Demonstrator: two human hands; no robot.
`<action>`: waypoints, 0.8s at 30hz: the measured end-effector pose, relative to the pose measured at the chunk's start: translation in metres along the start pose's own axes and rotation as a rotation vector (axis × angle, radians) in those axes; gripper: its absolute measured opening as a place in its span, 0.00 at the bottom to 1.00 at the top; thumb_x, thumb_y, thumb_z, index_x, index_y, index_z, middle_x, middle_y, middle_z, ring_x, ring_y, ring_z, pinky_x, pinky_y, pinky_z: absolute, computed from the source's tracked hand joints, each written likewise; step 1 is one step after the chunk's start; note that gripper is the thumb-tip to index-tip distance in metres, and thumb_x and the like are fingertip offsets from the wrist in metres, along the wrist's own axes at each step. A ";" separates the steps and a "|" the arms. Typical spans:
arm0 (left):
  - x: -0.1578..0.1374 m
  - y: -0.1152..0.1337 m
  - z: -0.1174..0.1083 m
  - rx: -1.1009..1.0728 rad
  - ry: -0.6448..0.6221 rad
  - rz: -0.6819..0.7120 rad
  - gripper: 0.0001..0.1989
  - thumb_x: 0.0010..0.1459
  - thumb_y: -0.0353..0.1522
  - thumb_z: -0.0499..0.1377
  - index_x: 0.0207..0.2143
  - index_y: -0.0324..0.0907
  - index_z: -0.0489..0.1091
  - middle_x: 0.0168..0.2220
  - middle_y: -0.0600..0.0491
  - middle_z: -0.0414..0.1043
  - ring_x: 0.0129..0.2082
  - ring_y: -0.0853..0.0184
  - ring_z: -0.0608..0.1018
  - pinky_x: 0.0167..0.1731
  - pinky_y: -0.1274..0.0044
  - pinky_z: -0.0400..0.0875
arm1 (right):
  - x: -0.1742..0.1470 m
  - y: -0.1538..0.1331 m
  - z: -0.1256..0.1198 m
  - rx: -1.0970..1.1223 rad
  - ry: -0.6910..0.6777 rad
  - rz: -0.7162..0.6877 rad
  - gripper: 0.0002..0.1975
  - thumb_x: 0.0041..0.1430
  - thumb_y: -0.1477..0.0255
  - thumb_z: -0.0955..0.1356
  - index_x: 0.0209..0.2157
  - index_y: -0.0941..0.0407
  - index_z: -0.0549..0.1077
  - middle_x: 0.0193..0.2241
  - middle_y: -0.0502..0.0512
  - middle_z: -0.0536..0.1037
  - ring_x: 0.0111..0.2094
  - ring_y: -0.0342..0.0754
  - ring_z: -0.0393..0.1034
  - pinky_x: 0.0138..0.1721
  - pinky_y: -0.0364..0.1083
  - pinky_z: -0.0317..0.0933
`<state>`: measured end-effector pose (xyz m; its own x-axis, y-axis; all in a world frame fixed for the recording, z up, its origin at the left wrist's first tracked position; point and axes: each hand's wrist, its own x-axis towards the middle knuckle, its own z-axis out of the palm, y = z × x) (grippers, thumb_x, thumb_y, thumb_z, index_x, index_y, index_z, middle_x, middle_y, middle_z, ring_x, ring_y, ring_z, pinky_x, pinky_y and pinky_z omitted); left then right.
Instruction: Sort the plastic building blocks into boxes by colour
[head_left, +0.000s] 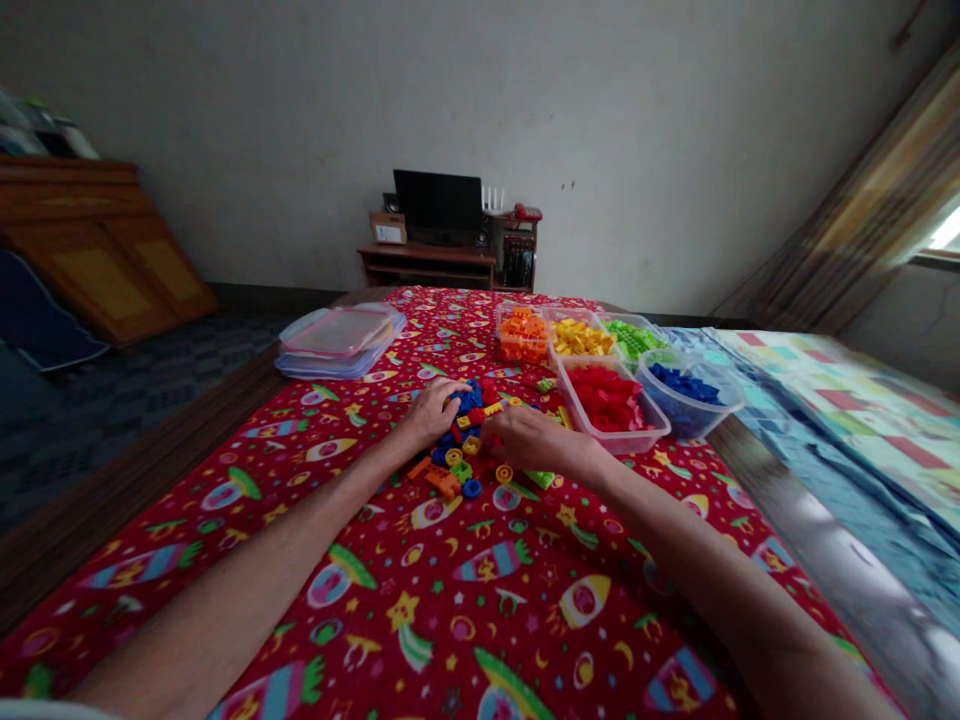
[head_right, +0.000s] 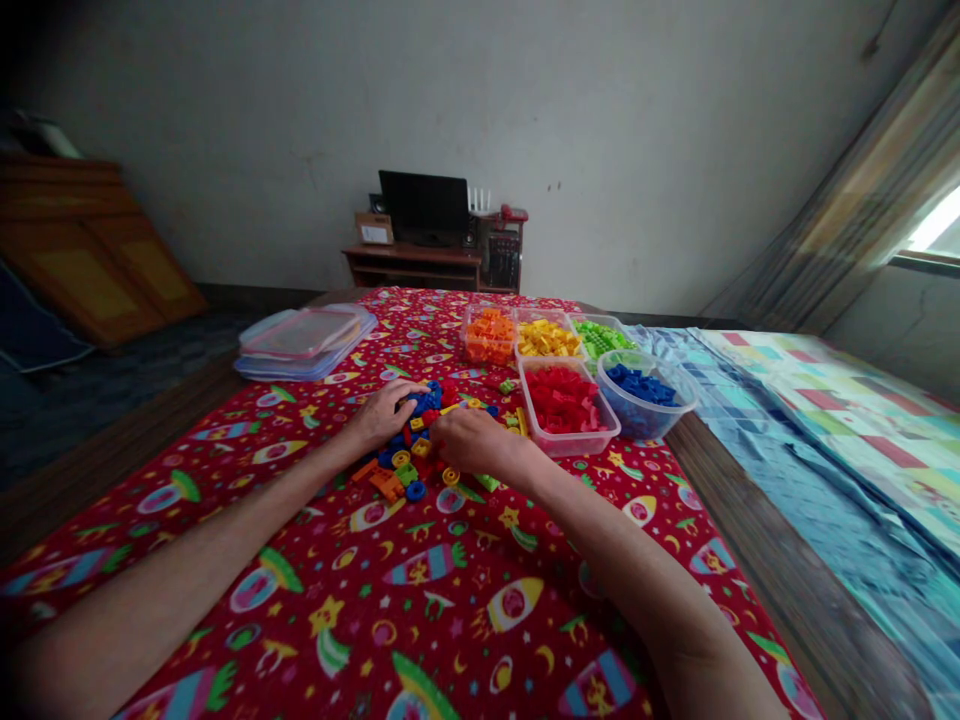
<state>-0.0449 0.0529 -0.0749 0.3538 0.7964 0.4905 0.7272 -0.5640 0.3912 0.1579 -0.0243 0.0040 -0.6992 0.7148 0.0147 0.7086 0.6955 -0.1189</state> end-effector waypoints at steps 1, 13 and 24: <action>0.000 0.000 0.000 0.000 -0.002 0.000 0.17 0.55 0.30 0.47 0.42 0.41 0.72 0.44 0.48 0.73 0.47 0.62 0.73 0.52 0.68 0.68 | 0.000 0.006 -0.003 0.047 0.044 0.025 0.11 0.57 0.76 0.65 0.40 0.61 0.76 0.33 0.57 0.77 0.32 0.43 0.67 0.31 0.41 0.53; 0.000 0.001 0.001 -0.006 0.002 -0.005 0.17 0.55 0.29 0.47 0.41 0.41 0.73 0.43 0.48 0.73 0.46 0.62 0.73 0.51 0.68 0.69 | -0.002 0.019 -0.006 0.023 0.147 0.047 0.08 0.56 0.80 0.63 0.33 0.61 0.74 0.25 0.53 0.73 0.26 0.41 0.61 0.28 0.42 0.49; -0.001 0.002 0.000 -0.008 0.004 0.017 0.17 0.56 0.29 0.46 0.41 0.40 0.72 0.44 0.47 0.72 0.47 0.62 0.73 0.52 0.68 0.69 | -0.001 0.003 -0.004 -0.082 -0.013 -0.046 0.07 0.62 0.78 0.64 0.36 0.62 0.74 0.33 0.58 0.77 0.33 0.43 0.67 0.33 0.41 0.54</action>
<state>-0.0438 0.0511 -0.0752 0.3642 0.7858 0.4999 0.7164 -0.5794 0.3887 0.1614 -0.0230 0.0073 -0.7318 0.6815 0.0056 0.6809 0.7314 -0.0369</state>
